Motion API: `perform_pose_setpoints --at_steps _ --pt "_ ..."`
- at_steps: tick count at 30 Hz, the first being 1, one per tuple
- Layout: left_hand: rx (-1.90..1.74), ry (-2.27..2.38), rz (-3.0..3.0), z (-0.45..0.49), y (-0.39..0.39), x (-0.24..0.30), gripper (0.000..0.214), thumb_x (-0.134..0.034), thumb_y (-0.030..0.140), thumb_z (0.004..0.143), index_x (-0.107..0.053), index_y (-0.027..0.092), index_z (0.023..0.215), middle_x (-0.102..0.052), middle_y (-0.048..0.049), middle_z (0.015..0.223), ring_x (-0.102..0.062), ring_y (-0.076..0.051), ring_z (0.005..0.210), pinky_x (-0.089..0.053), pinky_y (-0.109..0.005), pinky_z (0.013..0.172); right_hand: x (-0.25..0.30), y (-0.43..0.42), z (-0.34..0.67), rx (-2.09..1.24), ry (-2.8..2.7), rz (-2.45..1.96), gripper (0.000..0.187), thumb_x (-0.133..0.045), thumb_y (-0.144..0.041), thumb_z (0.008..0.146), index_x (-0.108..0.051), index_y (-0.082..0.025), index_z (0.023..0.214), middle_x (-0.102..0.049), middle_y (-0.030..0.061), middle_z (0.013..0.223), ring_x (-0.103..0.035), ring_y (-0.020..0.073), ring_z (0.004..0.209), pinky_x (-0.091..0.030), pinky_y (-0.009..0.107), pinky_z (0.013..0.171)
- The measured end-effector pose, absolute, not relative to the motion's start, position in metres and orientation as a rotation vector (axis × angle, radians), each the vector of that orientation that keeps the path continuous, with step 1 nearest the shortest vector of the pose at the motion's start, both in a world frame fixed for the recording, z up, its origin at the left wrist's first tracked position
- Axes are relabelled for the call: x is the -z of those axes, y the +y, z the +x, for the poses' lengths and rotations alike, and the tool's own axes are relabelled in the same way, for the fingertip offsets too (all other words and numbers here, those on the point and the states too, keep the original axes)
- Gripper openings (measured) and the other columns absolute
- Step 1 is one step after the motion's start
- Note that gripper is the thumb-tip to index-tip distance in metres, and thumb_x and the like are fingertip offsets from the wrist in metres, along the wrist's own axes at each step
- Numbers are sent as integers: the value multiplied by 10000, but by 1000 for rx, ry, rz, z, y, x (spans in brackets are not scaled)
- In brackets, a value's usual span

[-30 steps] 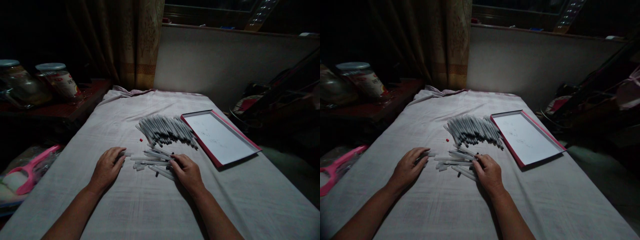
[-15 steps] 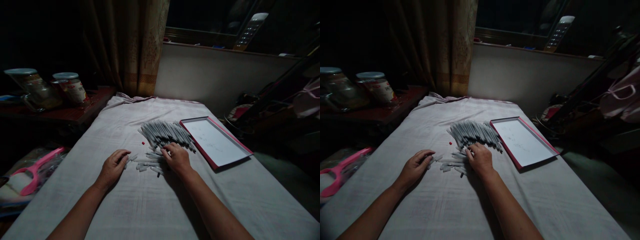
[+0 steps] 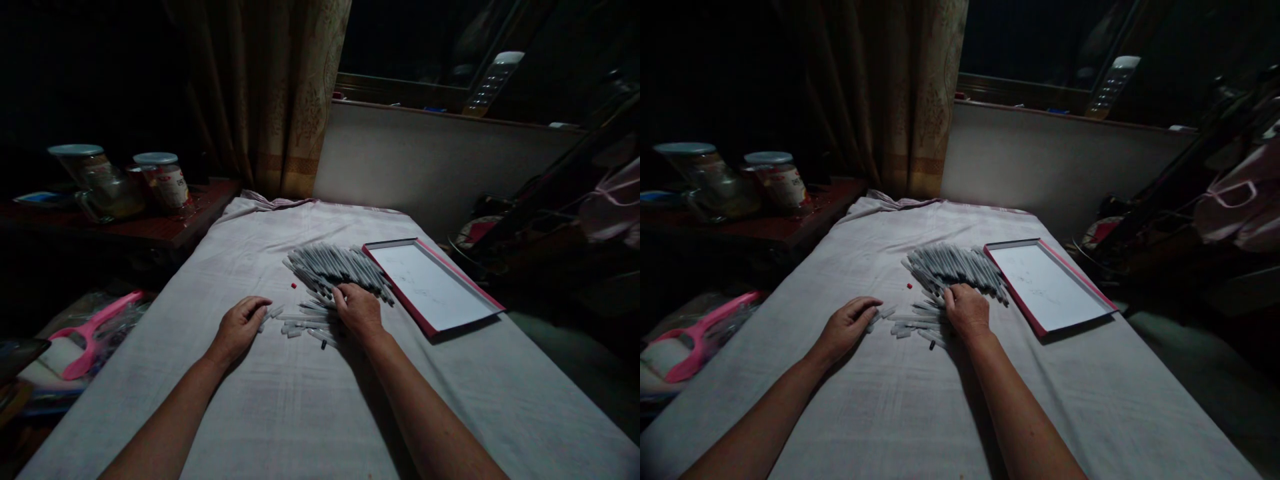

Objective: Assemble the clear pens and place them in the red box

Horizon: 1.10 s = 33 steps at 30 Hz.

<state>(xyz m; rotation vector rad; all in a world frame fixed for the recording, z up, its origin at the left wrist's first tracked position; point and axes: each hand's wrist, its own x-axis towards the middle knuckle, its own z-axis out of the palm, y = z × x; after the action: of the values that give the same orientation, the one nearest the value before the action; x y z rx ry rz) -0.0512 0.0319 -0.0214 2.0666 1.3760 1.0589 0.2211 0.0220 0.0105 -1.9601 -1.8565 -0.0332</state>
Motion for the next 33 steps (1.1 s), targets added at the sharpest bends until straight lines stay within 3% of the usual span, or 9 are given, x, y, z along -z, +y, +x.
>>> perform_pose_setpoints --at_steps 3,9,16,23,33 --pt "-1092 1387 2220 -49 28 22 276 -477 354 933 -674 192 1038 -717 -81 1028 -683 -216 970 -554 -355 868 -2 3 235 -77 -1773 -1788 339 -466 -349 932 -743 -198 810 -737 81 801 -666 201 730 -433 271 651" --pt "-1186 1297 2693 -34 8 20 448 -552 335 932 -486 219 1360 -549 -151 1374 -512 -282 1276 -439 -477 1040 6 -42 240 -397 -1886 -1447 406 -396 -363 949 -676 -201 704 -674 38 672 -626 165 637 -452 255 628" --pt "-962 1174 2856 -23 -6 17 259 -504 322 962 -598 203 1172 -705 -86 1059 -623 -227 1019 -385 -468 1041 7 -53 238 -574 -1760 -1350 471 -388 -431 957 -597 -198 605 -592 17 575 -564 155 553 -428 252 567" --pt "-916 1162 2878 -20 -9 9 192 -471 310 974 -631 207 1001 -701 -62 932 -607 -216 898 -437 -404 916 9 -50 241 -708 -1635 -1336 464 -416 -468 927 -562 -198 578 -540 1 540 -528 146 531 -414 247 553" --pt "-1027 1045 2825 -21 -10 12 202 -454 280 990 -628 180 973 -696 -64 872 -610 -201 815 -451 -343 798 11 -47 242 -724 -1463 -1296 295 -579 -397 821 -660 -182 636 -616 19 608 -584 165 607 -457 274 607"
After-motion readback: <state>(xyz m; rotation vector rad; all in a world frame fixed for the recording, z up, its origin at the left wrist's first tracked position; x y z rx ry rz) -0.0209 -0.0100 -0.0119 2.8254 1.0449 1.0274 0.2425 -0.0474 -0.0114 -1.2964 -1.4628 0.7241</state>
